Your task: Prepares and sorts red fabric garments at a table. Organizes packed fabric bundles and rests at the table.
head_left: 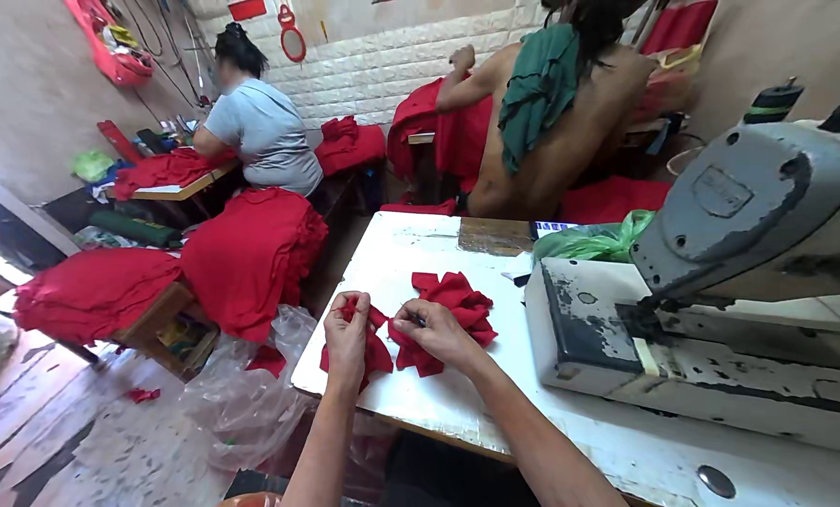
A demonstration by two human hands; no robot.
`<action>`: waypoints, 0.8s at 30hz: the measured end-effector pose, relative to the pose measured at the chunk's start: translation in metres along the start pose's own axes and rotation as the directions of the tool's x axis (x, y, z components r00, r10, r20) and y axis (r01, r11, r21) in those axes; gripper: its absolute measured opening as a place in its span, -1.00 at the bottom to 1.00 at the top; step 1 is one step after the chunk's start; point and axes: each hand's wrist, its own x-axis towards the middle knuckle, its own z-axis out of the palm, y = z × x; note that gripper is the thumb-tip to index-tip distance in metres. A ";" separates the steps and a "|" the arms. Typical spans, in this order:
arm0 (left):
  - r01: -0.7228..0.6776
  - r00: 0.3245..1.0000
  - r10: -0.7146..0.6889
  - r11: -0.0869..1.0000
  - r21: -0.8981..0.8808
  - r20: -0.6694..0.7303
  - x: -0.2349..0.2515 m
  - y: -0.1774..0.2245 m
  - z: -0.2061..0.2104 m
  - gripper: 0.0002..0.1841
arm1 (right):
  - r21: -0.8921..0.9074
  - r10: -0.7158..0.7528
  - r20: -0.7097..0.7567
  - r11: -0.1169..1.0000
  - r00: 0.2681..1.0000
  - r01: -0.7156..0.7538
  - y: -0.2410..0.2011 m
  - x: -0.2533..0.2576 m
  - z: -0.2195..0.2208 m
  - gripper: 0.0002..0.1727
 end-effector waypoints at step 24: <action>-0.076 0.997 0.074 0.986 0.147 0.022 0.002 -0.002 -0.007 -0.90 | -0.263 0.058 -0.084 0.962 0.995 -0.078 -0.001 -0.004 -0.007 -0.49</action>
